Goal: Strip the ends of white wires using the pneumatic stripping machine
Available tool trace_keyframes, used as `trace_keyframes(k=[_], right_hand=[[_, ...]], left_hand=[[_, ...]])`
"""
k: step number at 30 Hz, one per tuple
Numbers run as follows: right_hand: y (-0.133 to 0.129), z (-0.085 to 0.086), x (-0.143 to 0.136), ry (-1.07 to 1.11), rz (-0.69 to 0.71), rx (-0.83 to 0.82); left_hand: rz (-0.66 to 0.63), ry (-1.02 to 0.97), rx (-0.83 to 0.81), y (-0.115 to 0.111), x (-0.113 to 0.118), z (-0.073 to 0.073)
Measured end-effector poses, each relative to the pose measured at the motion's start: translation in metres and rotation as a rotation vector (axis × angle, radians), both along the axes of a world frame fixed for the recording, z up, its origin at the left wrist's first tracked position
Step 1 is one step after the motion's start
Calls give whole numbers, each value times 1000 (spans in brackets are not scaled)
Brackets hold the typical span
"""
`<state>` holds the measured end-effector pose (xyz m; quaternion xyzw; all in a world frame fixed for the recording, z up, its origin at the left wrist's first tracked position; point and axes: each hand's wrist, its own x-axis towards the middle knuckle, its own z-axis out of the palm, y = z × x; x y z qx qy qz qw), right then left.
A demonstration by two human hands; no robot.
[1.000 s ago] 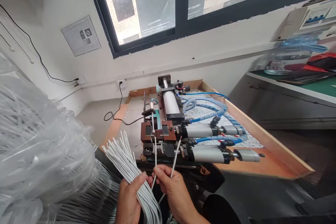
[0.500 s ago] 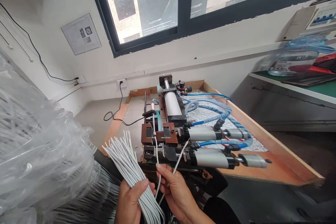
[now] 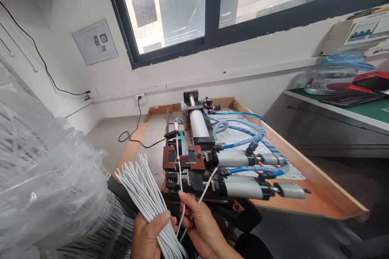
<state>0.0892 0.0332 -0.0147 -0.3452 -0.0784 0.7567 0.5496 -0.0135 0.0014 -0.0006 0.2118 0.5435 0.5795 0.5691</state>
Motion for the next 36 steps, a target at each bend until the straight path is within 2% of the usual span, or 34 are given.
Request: trace_keyframes(k=[7,12,19,22,26,30,36], right_hand=[[4,1,-2,5,15,-7],[3,0,0,-22,56,0],[-11,5,-2,-83,266,288],[-15,1,-1,-171,195,313],[-17,-8,2,-277,62,256],[-17,-12,5,-282,76,225],[-13,-13,6,-237,74,195]], left_hand=[[36,11,22,-1,2,1],[2,31,68,-3,3,3],[-76,46,111,-6,5,4],[-107,53,95,-7,6,3],[-94,73,98,-6,5,6],[-64,59,74,-5,4,7],[42,94,39,-4,4,-1]])
